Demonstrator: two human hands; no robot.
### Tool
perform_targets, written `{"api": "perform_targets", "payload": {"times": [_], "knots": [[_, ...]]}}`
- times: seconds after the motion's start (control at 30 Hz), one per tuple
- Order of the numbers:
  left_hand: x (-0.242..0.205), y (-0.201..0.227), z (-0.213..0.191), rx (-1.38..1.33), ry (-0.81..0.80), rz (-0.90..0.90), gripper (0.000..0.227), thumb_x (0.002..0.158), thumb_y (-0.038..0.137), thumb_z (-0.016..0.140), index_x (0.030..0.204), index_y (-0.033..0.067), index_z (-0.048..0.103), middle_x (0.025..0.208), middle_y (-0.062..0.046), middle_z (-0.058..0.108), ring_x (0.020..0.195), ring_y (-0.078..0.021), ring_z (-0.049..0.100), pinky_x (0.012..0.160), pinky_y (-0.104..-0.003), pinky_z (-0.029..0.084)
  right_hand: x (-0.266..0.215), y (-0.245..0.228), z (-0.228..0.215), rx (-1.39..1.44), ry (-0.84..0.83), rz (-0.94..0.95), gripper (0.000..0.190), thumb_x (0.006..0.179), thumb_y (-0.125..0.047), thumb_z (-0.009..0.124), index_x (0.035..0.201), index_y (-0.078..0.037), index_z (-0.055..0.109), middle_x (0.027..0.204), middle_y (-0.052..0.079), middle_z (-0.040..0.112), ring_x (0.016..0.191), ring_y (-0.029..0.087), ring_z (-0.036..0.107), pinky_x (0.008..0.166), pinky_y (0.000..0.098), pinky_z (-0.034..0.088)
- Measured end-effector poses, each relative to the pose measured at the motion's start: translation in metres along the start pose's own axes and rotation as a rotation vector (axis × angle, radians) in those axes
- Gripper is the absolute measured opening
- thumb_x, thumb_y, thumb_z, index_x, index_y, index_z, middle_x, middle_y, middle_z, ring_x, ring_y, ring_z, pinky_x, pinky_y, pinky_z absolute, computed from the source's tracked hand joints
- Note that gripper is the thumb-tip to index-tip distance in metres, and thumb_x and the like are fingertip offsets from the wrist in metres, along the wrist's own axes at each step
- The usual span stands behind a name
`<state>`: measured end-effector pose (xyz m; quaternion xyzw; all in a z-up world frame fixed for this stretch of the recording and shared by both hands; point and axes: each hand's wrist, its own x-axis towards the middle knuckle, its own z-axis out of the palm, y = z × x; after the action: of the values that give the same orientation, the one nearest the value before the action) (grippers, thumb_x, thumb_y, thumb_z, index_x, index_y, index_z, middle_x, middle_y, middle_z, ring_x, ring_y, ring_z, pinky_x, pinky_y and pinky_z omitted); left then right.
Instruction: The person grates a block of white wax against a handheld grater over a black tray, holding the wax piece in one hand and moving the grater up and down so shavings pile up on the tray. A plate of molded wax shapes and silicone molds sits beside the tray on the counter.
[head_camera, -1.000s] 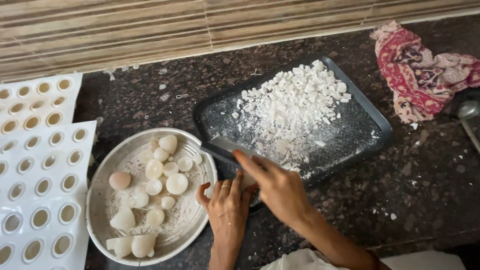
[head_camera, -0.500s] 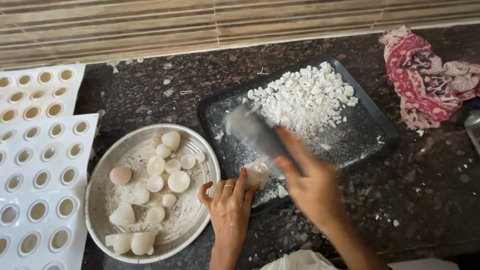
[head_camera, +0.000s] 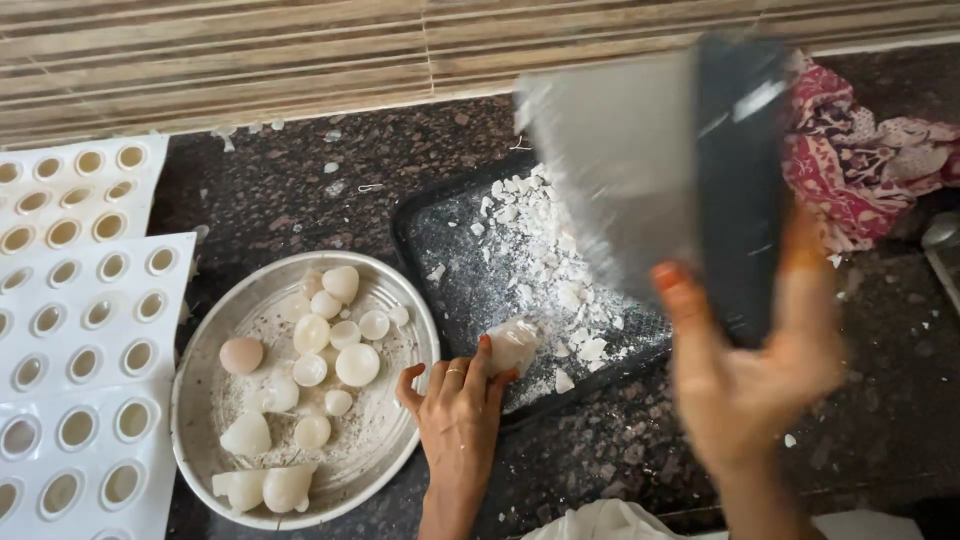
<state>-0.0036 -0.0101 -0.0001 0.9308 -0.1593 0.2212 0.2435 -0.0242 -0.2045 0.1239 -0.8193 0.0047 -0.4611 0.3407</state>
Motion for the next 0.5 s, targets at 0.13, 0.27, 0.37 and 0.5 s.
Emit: {"api": "perform_targets", "payload": {"times": [0.13, 0.27, 0.37, 0.5], "knots": [[-0.001, 0.0, -0.001, 0.005, -0.011, -0.018, 0.047, 0.08, 0.034, 0.078, 0.12, 0.0116, 0.071, 0.087, 0.0, 0.07, 0.086, -0.0173, 0.064, 0.1, -0.054, 0.033, -0.044, 0.015, 0.044, 0.015, -0.307, 0.064, 0.052, 0.092, -0.001, 0.071, 0.142, -0.004, 0.056, 0.113, 0.019, 0.075, 0.065, 0.015, 0.072, 0.046, 0.0256, 0.055], [-0.001, 0.001, -0.005, -0.013, -0.033, -0.035, 0.048, 0.08, 0.033, 0.079, 0.121, 0.0105, 0.07, 0.088, -0.001, 0.07, 0.086, -0.0191, 0.064, 0.1, -0.054, 0.033, -0.078, 0.022, 0.063, 0.029, -0.397, -0.009, 0.056, 0.094, -0.002, 0.069, 0.146, -0.008, 0.051, 0.101, 0.02, 0.076, 0.059, 0.013, 0.072, 0.04, 0.0198, 0.058], [-0.002, -0.005, 0.0, -0.012, -0.037, -0.004, 0.039, 0.078, 0.024, 0.078, 0.114, 0.0094, 0.07, 0.092, -0.003, 0.071, 0.092, -0.0216, 0.065, 0.102, -0.055, 0.032, -0.1, 0.014, 0.074, -0.192, -0.403, -0.124, 0.048, 0.097, 0.003, 0.066, 0.143, -0.01, 0.057, 0.091, 0.017, 0.079, 0.045, 0.011, 0.066, 0.031, 0.0241, 0.051], [-0.024, -0.027, 0.026, -0.001, 0.007, 0.042, 0.032, 0.075, 0.015, 0.075, 0.106, 0.0109, 0.07, 0.098, -0.007, 0.071, 0.101, -0.0268, 0.066, 0.105, -0.055, 0.031, -0.106, -0.004, 0.068, -0.267, -0.297, -0.424, 0.047, 0.096, -0.006, 0.063, 0.141, -0.018, 0.055, 0.098, 0.021, 0.075, 0.062, 0.016, 0.07, 0.045, 0.0233, 0.059]]}}
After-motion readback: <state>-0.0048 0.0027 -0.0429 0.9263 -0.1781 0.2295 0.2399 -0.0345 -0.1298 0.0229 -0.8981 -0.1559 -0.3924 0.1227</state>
